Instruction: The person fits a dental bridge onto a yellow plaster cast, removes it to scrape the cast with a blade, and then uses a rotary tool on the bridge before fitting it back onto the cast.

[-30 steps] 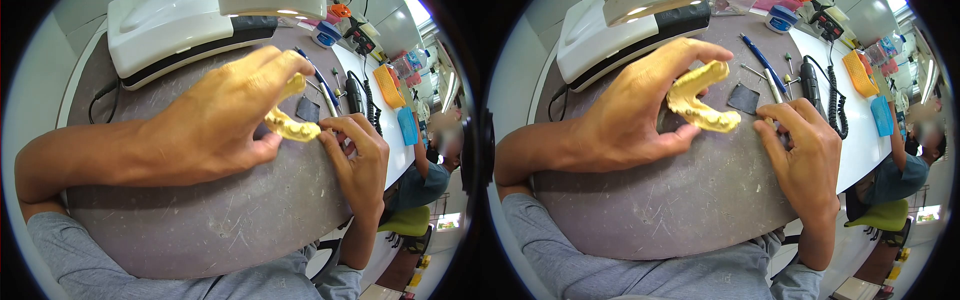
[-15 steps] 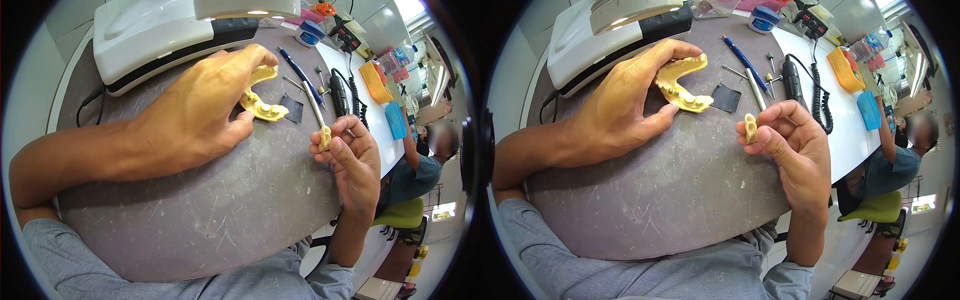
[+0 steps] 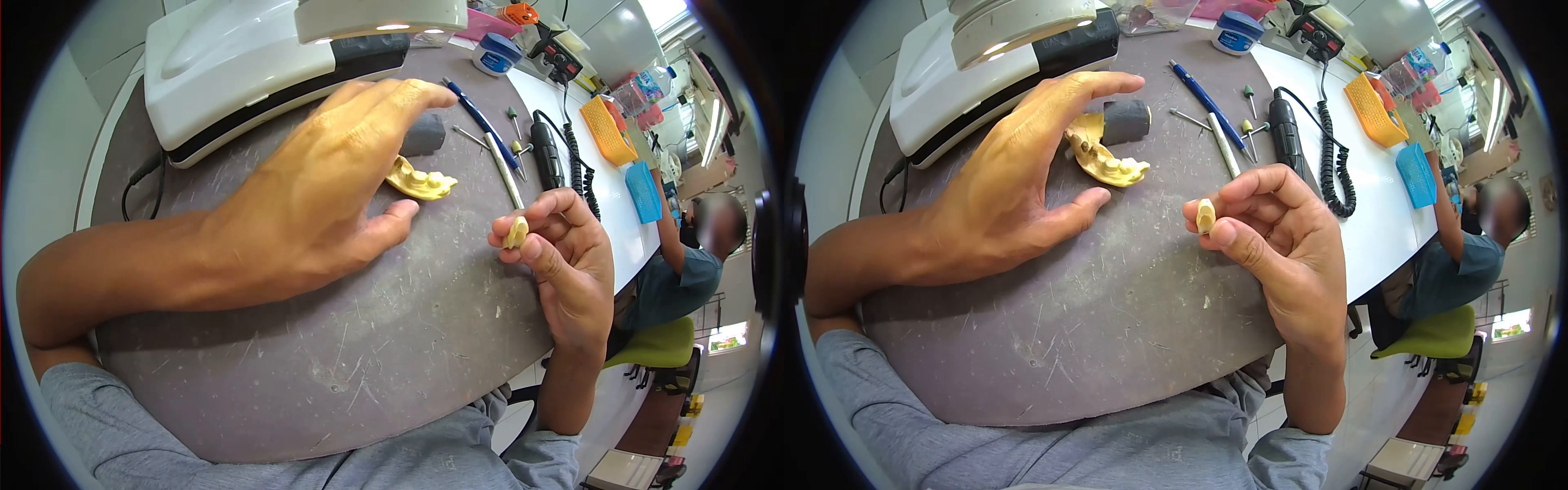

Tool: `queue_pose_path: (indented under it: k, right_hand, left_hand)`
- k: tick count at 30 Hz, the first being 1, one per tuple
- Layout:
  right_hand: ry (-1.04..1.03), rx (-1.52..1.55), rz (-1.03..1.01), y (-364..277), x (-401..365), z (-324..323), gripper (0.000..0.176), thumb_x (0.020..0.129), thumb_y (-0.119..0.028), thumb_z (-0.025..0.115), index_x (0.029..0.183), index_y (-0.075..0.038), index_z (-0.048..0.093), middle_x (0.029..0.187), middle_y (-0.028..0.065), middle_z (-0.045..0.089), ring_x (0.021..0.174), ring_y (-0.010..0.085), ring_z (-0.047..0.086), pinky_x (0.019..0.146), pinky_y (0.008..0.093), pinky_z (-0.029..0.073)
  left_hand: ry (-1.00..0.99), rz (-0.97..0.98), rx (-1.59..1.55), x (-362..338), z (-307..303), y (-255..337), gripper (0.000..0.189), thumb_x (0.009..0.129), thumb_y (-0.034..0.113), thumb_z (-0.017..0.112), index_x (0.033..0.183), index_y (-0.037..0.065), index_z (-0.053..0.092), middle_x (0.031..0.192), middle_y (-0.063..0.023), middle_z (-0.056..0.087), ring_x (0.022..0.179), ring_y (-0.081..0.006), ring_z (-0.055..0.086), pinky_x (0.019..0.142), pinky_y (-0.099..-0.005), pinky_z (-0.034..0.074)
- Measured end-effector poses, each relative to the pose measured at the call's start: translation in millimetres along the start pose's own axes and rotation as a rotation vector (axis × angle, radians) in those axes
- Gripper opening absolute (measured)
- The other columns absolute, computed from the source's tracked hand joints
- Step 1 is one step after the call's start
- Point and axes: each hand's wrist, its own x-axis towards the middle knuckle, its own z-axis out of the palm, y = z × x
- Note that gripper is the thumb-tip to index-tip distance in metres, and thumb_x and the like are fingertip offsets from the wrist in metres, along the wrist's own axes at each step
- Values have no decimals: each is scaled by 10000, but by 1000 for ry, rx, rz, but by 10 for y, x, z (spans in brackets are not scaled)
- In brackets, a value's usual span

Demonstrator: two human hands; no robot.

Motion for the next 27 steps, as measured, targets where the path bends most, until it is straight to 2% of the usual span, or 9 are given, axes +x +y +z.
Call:
queue_pose_path:
  k: [2,6,8,9,11,13,15,21,27]
  right_hand:
    - [-8,-10,-13,3,-3,9,235,915,-48,694,1084,14,543,1015,176,713,978,222,710,854,294,573]
    - [-13,29,7,-16,-25,37,253,915,-47,695,1098,15,532,1027,170,709,995,214,702,865,290,565]
    - [-22,45,8,-19,-36,56,262,916,-46,695,1105,16,525,1032,168,707,993,206,700,864,284,562]
    - [-31,63,18,-18,-42,69,270,916,-45,695,1111,17,519,1030,165,706,985,193,697,860,278,560]
    - [-43,83,26,-17,-57,106,278,917,-45,696,1117,18,513,1029,162,705,977,181,693,856,273,558]
    - [-75,113,38,-18,-69,142,279,918,-39,694,1117,18,508,1029,159,702,961,164,688,846,266,556]
    - [-97,126,51,-6,-71,153,275,909,-28,701,1105,16,513,1024,149,697,967,165,687,833,267,560]
    - [-120,139,7,16,-60,161,254,889,-18,724,1059,11,536,980,115,682,915,145,682,798,243,561]
    - [-142,130,10,11,-62,149,224,922,-43,691,1073,27,541,979,128,682,894,150,686,761,239,564]
  left_hand:
    - [102,68,-5,16,29,40,641,752,-12,706,1351,29,481,1286,-164,547,1211,-315,545,1030,-400,454]
    - [126,154,51,59,-39,151,615,740,-5,724,1320,38,524,1206,-136,589,1115,-271,585,963,-378,481]
    - [18,101,-228,56,-76,222,545,758,-4,734,1277,32,568,1096,-92,620,991,-193,611,850,-320,504]
    - [18,100,-225,43,-66,258,545,758,-4,734,1277,32,568,1096,-92,620,991,-193,611,850,-320,504]
    - [-118,-128,-622,6,-41,344,477,799,-2,728,1254,11,585,1019,-59,623,914,-139,617,772,-265,510]
    - [-129,-178,-715,-16,-11,383,378,868,14,696,1230,-7,587,1002,-49,622,915,-107,615,774,-234,517]
    - [-202,-406,-907,-29,-11,393,269,910,27,670,1170,-8,613,989,-33,617,925,-93,612,819,-238,530]
    - [-253,-371,-974,-16,8,348,153,930,50,671,1068,-13,650,992,-33,618,920,-81,607,855,-250,535]
    - [-255,-356,-1007,-13,24,328,172,939,79,676,1081,-13,648,959,-33,646,844,-78,612,831,-238,537]
